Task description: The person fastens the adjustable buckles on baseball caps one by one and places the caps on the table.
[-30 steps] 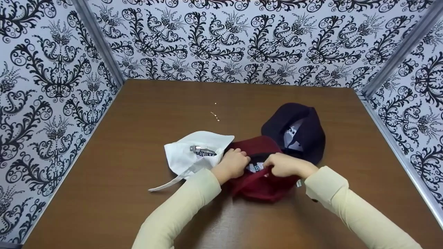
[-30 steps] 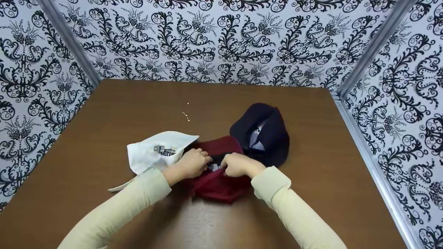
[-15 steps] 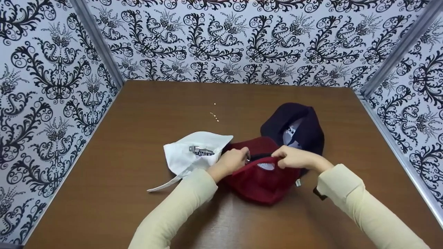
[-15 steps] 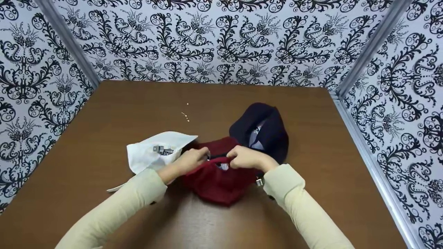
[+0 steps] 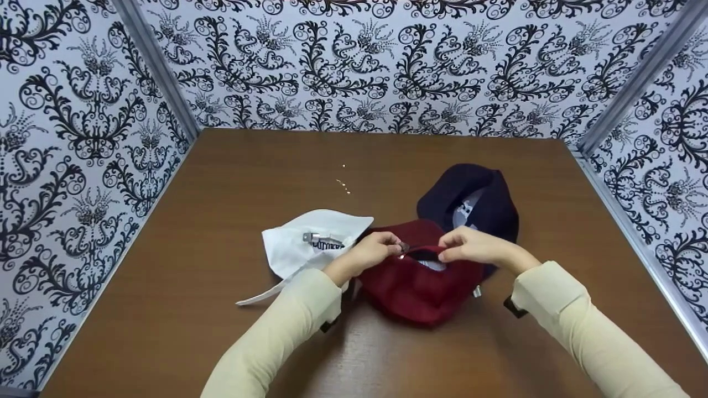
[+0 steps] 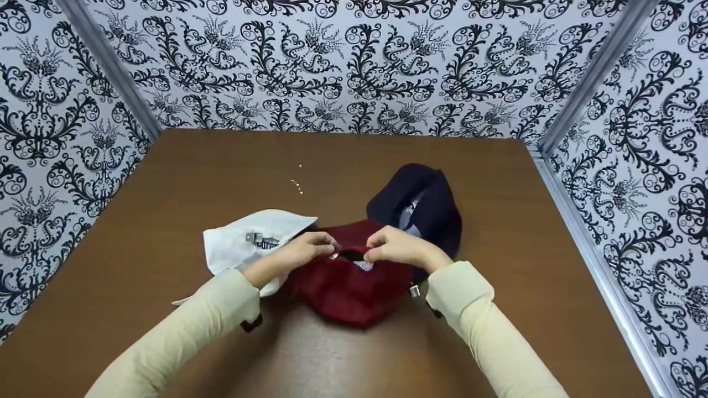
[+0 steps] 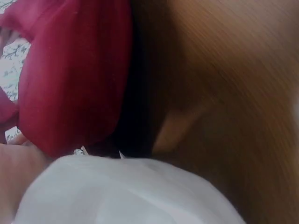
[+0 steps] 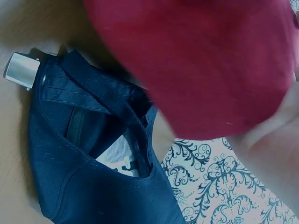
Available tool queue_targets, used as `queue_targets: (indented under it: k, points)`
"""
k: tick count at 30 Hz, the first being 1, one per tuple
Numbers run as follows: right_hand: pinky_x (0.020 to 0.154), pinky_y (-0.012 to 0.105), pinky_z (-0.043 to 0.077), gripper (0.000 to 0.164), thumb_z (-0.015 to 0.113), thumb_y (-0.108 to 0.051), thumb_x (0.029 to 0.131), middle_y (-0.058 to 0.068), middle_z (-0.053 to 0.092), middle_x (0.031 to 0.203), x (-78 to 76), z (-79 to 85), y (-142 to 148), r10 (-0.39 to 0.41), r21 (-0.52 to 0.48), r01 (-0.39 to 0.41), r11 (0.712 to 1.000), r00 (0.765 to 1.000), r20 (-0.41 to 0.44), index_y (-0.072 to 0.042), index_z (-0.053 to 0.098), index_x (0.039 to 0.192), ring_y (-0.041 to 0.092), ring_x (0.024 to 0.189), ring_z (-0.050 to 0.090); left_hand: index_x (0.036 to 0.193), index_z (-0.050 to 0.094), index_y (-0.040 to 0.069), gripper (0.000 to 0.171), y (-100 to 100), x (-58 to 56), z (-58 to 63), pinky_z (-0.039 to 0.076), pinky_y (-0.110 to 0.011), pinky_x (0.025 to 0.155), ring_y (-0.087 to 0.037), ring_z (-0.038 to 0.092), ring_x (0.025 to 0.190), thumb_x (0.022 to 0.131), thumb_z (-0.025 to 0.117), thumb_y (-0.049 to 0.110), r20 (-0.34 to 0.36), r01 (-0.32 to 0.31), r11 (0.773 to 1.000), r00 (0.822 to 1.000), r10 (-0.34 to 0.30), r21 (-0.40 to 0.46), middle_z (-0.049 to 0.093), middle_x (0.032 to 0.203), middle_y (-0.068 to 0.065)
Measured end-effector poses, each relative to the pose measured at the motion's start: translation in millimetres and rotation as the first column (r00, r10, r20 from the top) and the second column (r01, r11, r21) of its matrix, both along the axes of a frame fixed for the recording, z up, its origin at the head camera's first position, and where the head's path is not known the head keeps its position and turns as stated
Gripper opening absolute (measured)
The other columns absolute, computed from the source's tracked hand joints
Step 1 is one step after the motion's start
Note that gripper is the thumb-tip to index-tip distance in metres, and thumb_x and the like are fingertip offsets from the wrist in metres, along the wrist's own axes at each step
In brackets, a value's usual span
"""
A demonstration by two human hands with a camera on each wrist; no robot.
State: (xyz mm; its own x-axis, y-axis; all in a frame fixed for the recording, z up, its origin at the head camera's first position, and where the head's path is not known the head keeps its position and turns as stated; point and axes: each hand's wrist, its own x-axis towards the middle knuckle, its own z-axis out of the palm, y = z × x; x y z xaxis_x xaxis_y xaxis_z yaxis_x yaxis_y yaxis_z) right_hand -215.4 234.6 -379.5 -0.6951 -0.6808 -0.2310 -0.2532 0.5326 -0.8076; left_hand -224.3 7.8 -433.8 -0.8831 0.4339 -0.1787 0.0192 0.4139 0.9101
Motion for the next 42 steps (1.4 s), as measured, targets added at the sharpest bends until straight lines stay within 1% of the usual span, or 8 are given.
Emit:
queue_targets:
  k: [8, 14, 20, 23, 27, 30, 32, 42]
  points:
    - [0.064, 0.018, 0.040, 0.014, 0.050, 0.001, 0.075, -0.004, 0.064, 0.066, 0.4, 5.7, 3.5, 0.032, -0.151, -0.010, 0.989, 0.989, 0.143, 0.014, 0.051, 0.080, 0.007, 0.068, 0.059, 0.104, 0.060, 0.007, 0.021, -2.6, 3.9, 7.7, 0.039, -0.020, 0.074, -0.008, 0.051, 0.082, 0.085, 0.054, 0.013, 0.200, 0.074, 0.994, 0.976, -0.090, 0.086, 0.056, 0.089, 0.003]
    - [0.071, 0.023, 0.046, 0.009, 0.050, 0.001, 0.079, -0.003, 0.062, 0.065, -2.1, 9.2, 3.7, 0.066, -0.289, -0.012, 0.957, 0.982, 0.179, 0.009, 0.050, 0.083, 0.009, 0.066, 0.061, 0.108, 0.058, 0.006, 0.028, -4.0, 2.0, 17.5, 0.036, -0.022, 0.085, -0.007, 0.051, 0.089, 0.080, 0.059, 0.006, 0.212, 0.208, 0.975, 0.952, -0.221, 0.083, 0.058, 0.095, 0.002]
    - [0.077, 0.027, 0.046, 0.007, 0.050, -0.005, 0.083, -0.001, 0.062, 0.066, -4.8, 11.3, 0.7, -0.009, -0.349, 0.073, 0.934, 0.983, 0.181, -0.009, 0.055, 0.085, 0.012, 0.065, 0.062, 0.114, 0.055, 0.002, 0.038, -7.6, -0.6, 26.5, 0.036, -0.022, 0.086, -0.008, 0.048, 0.091, 0.077, 0.060, 0.003, 0.178, 0.350, 0.929, 0.913, -0.367, 0.117, 0.058, 0.107, -0.005]
    - [0.072, 0.027, 0.048, 0.007, 0.050, -0.003, 0.084, -0.001, 0.060, 0.064, -6.0, 9.7, -1.4, -0.062, -0.370, 0.128, 0.920, 0.980, 0.187, -0.008, 0.053, 0.089, 0.012, 0.060, 0.060, 0.119, 0.053, 0.004, 0.042, -10.0, -1.2, 28.6, 0.035, -0.020, 0.086, -0.006, 0.046, 0.094, 0.077, 0.059, 0.004, 0.189, 0.406, 0.903, 0.884, -0.427, 0.139, 0.054, 0.118, -0.007]
    - [0.058, 0.026, 0.050, 0.012, 0.051, 0.000, 0.083, -0.001, 0.057, 0.062, -7.4, 5.3, -5.0, -0.179, -0.396, 0.229, 0.890, 0.971, 0.158, -0.004, 0.051, 0.095, 0.011, 0.052, 0.056, 0.123, 0.050, 0.003, 0.044, -13.2, -0.2, 30.2, 0.033, -0.019, 0.088, -0.004, 0.043, 0.099, 0.079, 0.057, 0.004, 0.231, 0.511, 0.847, 0.814, -0.532, 0.149, 0.050, 0.126, -0.010]
    - [0.051, 0.025, 0.049, 0.018, 0.052, 0.001, 0.083, -0.001, 0.057, 0.062, -8.2, 1.4, -7.3, -0.247, -0.394, 0.284, 0.874, 0.958, 0.144, 0.004, 0.050, 0.100, 0.010, 0.049, 0.055, 0.124, 0.049, 0.003, 0.045, -14.1, 1.9, 31.4, 0.032, -0.019, 0.092, -0.003, 0.041, 0.103, 0.080, 0.057, 0.005, 0.266, 0.581, 0.806, 0.765, -0.587, 0.107, 0.049, 0.127, -0.008]
    - [0.051, 0.025, 0.049, 0.022, 0.053, 0.000, 0.083, -0.001, 0.057, 0.062, -8.4, -0.2, -8.5, -0.258, -0.391, 0.298, 0.871, 0.954, 0.154, 0.010, 0.048, 0.102, 0.010, 0.049, 0.055, 0.123, 0.051, 0.005, 0.045, -14.4, 3.4, 32.2, 0.030, -0.020, 0.093, -0.003, 0.041, 0.104, 0.079, 0.059, 0.007, 0.283, 0.609, 0.791, 0.750, -0.598, 0.057, 0.051, 0.125, -0.004]
    - [0.055, 0.025, 0.048, 0.011, 0.054, -0.011, 0.087, -0.003, 0.051, 0.056, -5.0, 10.3, -12.4, -0.193, -0.360, 0.240, 0.902, 0.968, 0.161, -0.002, 0.055, 0.093, 0.009, 0.049, 0.050, 0.118, 0.055, 0.007, 0.043, -19.3, 1.4, 41.9, 0.036, -0.017, 0.073, -0.006, 0.043, 0.080, 0.076, 0.063, 0.008, 0.252, 0.623, 0.758, 0.778, -0.575, -0.192, 0.051, 0.083, 0.006]
